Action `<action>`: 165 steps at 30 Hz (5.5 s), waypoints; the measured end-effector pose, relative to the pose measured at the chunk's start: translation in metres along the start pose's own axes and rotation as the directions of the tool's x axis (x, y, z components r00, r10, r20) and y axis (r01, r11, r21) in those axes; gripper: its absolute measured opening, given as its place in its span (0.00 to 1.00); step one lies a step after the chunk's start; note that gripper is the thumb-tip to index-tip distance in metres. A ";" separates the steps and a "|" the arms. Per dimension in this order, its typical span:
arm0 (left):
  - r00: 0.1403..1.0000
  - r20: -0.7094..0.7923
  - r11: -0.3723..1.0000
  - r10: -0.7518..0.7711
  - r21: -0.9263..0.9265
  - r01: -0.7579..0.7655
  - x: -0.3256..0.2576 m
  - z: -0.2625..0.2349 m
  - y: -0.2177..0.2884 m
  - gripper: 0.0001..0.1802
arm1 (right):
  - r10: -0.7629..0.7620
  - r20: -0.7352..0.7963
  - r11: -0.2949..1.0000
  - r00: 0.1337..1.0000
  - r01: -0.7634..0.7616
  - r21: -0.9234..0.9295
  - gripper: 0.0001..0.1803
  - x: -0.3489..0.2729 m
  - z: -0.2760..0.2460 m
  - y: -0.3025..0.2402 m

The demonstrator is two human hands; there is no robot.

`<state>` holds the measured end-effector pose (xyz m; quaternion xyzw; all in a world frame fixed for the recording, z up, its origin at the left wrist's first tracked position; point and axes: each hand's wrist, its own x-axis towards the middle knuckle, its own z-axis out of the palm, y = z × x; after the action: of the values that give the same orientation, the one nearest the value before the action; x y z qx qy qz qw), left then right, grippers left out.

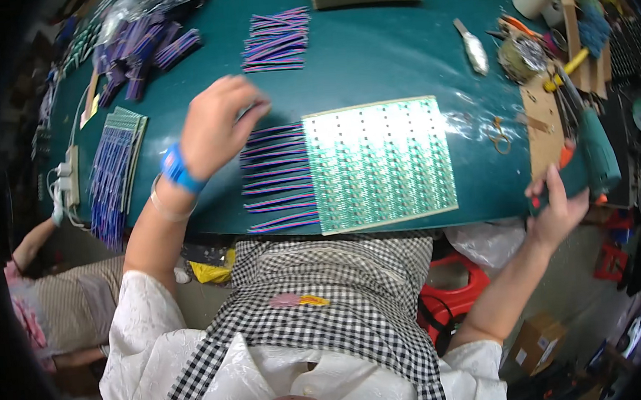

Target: Assembling small wires onto a printed circuit board using a glue gun.

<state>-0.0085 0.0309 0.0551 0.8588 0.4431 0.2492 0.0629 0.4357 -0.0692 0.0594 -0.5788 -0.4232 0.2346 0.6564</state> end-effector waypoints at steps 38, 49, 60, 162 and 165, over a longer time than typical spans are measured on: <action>0.985 0.116 0.933 0.129 -0.351 -0.081 -0.110 0.033 0.083 0.20 | 0.518 0.532 0.752 0.669 -0.653 0.088 0.36 -0.201 -0.034 -0.019; 0.993 0.060 0.925 0.098 -0.375 -0.069 -0.111 0.039 0.088 0.21 | 0.621 0.451 0.758 0.641 -0.638 -0.138 0.29 -0.208 -0.043 -0.024; 0.993 0.019 0.933 0.117 -0.344 -0.103 -0.114 0.045 0.088 0.21 | 0.611 0.443 0.791 0.655 -0.527 -0.311 0.21 -0.210 -0.039 -0.020; 0.971 0.236 0.979 -0.049 -0.182 0.094 -0.033 -0.048 0.005 0.07 | 0.322 0.634 0.697 0.703 -0.629 0.344 0.37 -0.146 -0.003 -0.004; 0.997 0.045 0.991 -0.057 -0.115 0.062 0.010 -0.004 -0.035 0.05 | 0.298 0.609 0.786 0.735 -0.551 0.280 0.36 -0.140 0.011 -0.012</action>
<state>-0.0308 0.0594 0.0512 0.8452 0.4518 0.2546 0.1293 0.3505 -0.1776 0.0303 -0.4078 -0.3754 0.6232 0.5517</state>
